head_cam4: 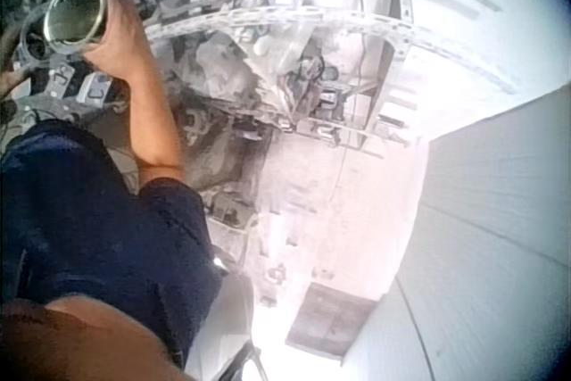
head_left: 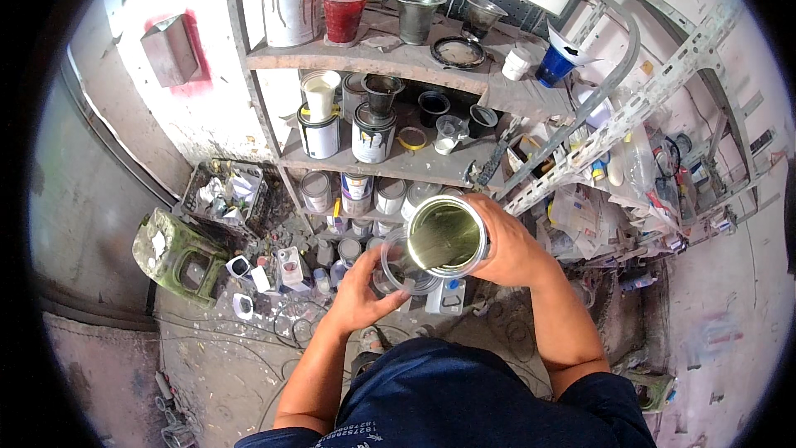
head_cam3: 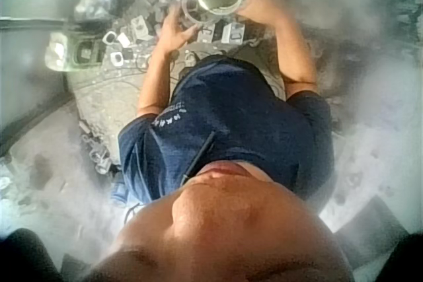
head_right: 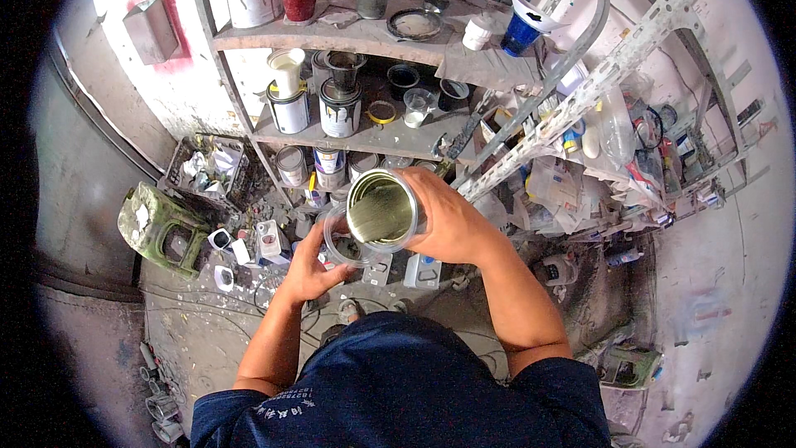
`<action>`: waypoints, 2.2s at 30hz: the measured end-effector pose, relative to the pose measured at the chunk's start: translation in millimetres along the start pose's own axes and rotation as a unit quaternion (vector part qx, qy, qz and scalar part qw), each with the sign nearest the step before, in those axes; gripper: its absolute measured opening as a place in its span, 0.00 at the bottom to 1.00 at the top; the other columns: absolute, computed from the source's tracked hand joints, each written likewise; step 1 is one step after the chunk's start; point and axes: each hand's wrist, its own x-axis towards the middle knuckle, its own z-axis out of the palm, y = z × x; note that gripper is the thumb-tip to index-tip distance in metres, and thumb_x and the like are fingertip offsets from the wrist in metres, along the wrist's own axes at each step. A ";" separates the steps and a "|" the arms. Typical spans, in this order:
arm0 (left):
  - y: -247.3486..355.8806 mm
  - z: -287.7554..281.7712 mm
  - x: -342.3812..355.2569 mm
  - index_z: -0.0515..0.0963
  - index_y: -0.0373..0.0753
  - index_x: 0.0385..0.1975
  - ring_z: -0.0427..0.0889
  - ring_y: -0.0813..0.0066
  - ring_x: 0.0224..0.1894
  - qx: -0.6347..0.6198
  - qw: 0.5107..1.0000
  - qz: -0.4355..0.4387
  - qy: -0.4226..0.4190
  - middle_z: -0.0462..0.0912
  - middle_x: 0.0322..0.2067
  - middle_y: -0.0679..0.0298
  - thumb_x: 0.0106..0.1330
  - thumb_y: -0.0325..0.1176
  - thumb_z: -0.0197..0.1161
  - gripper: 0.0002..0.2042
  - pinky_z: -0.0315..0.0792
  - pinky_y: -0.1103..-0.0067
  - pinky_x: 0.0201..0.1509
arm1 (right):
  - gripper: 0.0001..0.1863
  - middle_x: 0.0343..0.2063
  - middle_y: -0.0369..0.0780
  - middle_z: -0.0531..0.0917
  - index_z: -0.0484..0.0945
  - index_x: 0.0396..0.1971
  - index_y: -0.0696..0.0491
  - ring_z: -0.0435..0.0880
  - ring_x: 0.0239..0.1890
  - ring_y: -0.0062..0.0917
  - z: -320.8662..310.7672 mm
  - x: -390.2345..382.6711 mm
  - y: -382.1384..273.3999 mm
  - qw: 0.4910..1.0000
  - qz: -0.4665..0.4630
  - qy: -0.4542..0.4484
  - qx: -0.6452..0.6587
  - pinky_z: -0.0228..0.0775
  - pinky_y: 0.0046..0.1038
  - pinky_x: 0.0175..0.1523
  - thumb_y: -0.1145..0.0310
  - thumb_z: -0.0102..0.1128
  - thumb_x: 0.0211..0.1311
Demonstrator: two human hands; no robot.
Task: The person retrieves a plastic cup and a paint can from a cluttered shelf. They pour a liquid from a large white container into the paint can, then transfer some of the paint into the plastic cup. Finally, they use a flat metal tool to stir the paint mixture inside the cup.
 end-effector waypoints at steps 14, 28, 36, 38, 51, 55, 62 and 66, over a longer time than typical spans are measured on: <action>8.6 -1.3 0.6 0.66 0.35 0.56 0.76 0.59 0.52 -0.001 1.000 -0.001 0.013 0.76 0.49 0.52 0.47 0.36 0.73 0.35 0.69 0.70 0.56 | 0.45 0.52 0.47 0.71 0.61 0.59 0.56 0.71 0.56 0.41 3.5 -1.8 2.1 1.000 0.006 0.004 -0.001 0.63 0.35 0.61 0.69 0.75 0.37; 10.1 -0.4 1.2 0.65 0.31 0.57 0.76 0.64 0.51 -0.071 0.997 -0.018 -0.001 0.76 0.49 0.51 0.49 0.35 0.71 0.35 0.69 0.71 0.55 | 0.43 0.51 0.43 0.75 0.64 0.57 0.56 0.73 0.55 0.31 8.0 -3.7 16.4 0.984 0.076 -0.014 0.158 0.63 0.31 0.60 0.73 0.76 0.36; 19.8 -16.4 4.6 0.65 0.31 0.58 0.74 0.75 0.47 -0.260 0.956 -0.113 -0.073 0.76 0.46 0.61 0.55 0.37 0.66 0.31 0.67 0.78 0.52 | 0.43 0.53 0.38 0.75 0.63 0.58 0.56 0.71 0.55 0.21 12.8 -8.4 29.1 0.935 0.091 -0.092 0.329 0.60 0.29 0.62 0.75 0.76 0.38; 30.5 -19.5 7.2 0.65 0.31 0.58 0.73 0.76 0.47 -0.320 0.935 -0.137 -0.073 0.75 0.47 0.63 0.58 0.39 0.64 0.30 0.66 0.79 0.53 | 0.43 0.53 0.38 0.74 0.63 0.59 0.56 0.71 0.56 0.21 12.0 -8.2 27.3 0.935 0.086 -0.111 0.325 0.60 0.29 0.62 0.75 0.75 0.39; 22.3 -38.2 16.9 0.69 0.31 0.56 0.76 0.75 0.42 -0.370 0.902 -0.184 -0.126 0.79 0.38 0.62 0.60 0.46 0.60 0.29 0.67 0.80 0.49 | 0.43 0.54 0.38 0.74 0.62 0.60 0.58 0.70 0.56 0.20 13.2 -19.0 42.7 0.892 0.102 -0.192 0.395 0.60 0.28 0.61 0.77 0.75 0.40; 13.9 -30.3 16.6 0.65 0.31 0.58 0.79 0.70 0.40 -0.373 0.903 -0.209 -0.040 0.81 0.39 0.56 0.58 0.51 0.60 0.34 0.72 0.76 0.47 | 0.43 0.54 0.39 0.73 0.59 0.61 0.58 0.70 0.56 0.22 13.5 -26.3 48.9 0.867 0.103 -0.173 0.456 0.60 0.30 0.62 0.77 0.73 0.43; -13.6 1.8 39.9 0.53 0.36 0.66 0.72 0.72 0.51 -0.342 0.930 -0.122 0.062 0.71 0.50 0.59 0.58 0.29 0.65 0.36 0.65 0.75 0.57 | 0.44 0.55 0.39 0.73 0.60 0.61 0.58 0.69 0.58 0.23 23.6 -52.4 48.9 0.862 0.104 -0.016 0.495 0.59 0.31 0.64 0.75 0.74 0.41; -57.2 24.3 68.3 0.52 0.32 0.65 0.68 0.65 0.58 -0.211 0.970 -0.091 0.077 0.67 0.55 0.54 0.54 0.26 0.68 0.40 0.60 0.71 0.63 | 0.43 0.54 0.40 0.73 0.61 0.60 0.58 0.71 0.57 0.25 25.2 -76.7 56.0 0.891 0.128 0.075 0.430 0.60 0.32 0.62 0.75 0.74 0.41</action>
